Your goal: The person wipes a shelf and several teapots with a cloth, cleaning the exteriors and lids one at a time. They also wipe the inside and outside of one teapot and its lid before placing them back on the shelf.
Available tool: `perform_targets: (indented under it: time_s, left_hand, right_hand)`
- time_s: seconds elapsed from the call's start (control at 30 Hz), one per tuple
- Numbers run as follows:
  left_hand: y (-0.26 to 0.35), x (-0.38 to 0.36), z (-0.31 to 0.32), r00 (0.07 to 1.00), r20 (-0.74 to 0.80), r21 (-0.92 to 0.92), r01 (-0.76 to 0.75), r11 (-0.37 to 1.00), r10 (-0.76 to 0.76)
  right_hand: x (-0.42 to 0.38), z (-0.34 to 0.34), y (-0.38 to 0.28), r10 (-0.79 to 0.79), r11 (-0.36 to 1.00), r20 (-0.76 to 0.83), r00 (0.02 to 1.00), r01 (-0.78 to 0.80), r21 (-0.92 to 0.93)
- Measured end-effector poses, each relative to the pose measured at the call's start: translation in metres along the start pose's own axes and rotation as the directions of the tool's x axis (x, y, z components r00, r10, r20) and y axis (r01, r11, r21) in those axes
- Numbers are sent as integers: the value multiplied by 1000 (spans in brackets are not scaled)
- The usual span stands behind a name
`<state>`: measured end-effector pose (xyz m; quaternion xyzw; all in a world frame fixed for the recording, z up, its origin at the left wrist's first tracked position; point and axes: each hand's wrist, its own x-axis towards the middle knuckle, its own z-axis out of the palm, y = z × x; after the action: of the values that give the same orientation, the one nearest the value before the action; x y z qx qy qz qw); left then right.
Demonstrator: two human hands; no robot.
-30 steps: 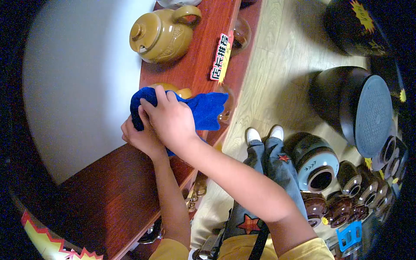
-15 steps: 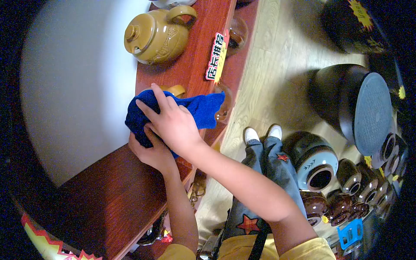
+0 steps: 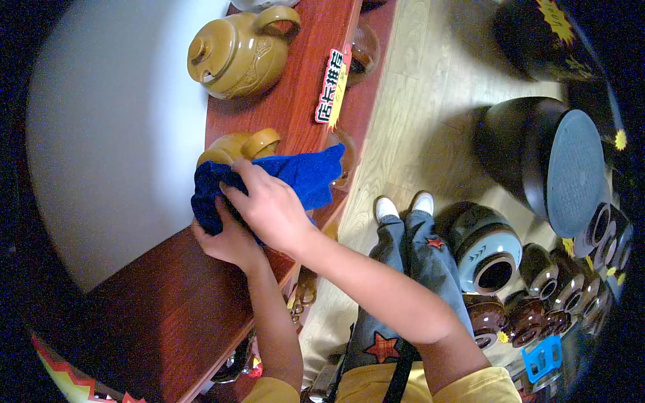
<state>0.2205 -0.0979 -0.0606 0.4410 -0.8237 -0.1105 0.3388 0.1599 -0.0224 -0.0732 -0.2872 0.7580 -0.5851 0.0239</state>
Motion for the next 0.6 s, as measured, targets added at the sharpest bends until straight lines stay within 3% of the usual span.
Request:
perform_targets:
  time_s: [0.07, 0.17, 0.3, 0.4, 0.47, 0.6]
  left_hand:
    - [2, 2, 3, 989, -14, -145, 144, 979, -147]
    - [0, 4, 4, 977, -43, -209, 196, 958, -209]
    - [4, 6, 1, 978, -59, -210, 184, 960, -200]
    - [7, 5, -4, 966, -70, -304, 217, 928, -249]
    - [2, 0, -6, 973, -152, -394, 100, 913, -172]
    - [1, 4, -8, 972, -101, -422, 152, 894, -213]
  right_hand:
    - [1, 3, -2, -46, 998, -48, 998, 48, 48]
    - [2, 4, -2, -21, 997, -48, 999, 24, 75]
    - [4, -5, -7, 110, 989, 16, 994, -111, 92]
    - [5, -8, -4, 71, 993, -30, 997, -68, 91]
    - [5, -8, -4, 83, 990, -9, 997, -81, 116]
    - [7, -5, -4, 130, 981, 19, 991, -131, 144]
